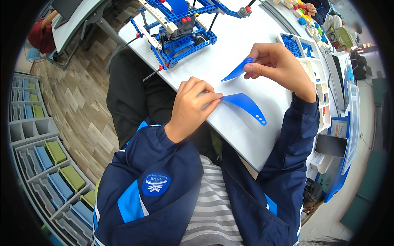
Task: The person assembles a blue and white construction kit on a table, attaching curved and triangular blue plates to a frame with red connectors. They repeatedly pick parts from a compartmentalized tray, align and press pieces into place, and adjust the structure while seated.
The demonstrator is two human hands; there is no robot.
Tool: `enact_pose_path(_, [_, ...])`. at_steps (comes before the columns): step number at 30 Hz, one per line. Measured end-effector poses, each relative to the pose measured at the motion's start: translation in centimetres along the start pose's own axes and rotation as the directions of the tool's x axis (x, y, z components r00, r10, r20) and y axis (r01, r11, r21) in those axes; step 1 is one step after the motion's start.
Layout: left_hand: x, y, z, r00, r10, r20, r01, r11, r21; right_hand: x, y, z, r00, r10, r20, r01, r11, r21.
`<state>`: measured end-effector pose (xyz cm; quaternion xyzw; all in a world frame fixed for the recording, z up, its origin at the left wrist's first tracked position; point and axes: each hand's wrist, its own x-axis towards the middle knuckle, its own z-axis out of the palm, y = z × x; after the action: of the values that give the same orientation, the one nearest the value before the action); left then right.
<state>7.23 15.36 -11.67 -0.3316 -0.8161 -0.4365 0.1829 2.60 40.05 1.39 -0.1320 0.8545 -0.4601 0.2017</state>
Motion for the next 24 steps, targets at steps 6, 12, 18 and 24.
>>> enact_pose_path(6, [0.2,-0.2,0.0,1.0,0.0,0.0,0.0,1.0,-0.017,0.3,0.2,0.6,0.992,0.056,0.112,-0.064,0.995,0.07])
enact_pose_path(12, [0.1,-0.3,0.1,1.0,-0.019,0.015,0.02,0.999,-0.034,1.8,2.6,0.8,0.97,0.087,0.228,-0.11,0.99,0.092])
enact_pose_path(18, [0.3,0.0,0.0,0.999,-0.048,0.007,0.048,0.997,-0.06,3.3,5.0,1.2,0.976,0.089,0.198,-0.113,0.987,0.114])
enact_pose_path(24, [0.4,-0.1,-0.1,0.998,-0.064,-0.001,0.064,0.994,-0.094,2.6,3.5,2.1,0.988,-0.022,0.154,0.037,0.994,-0.099])
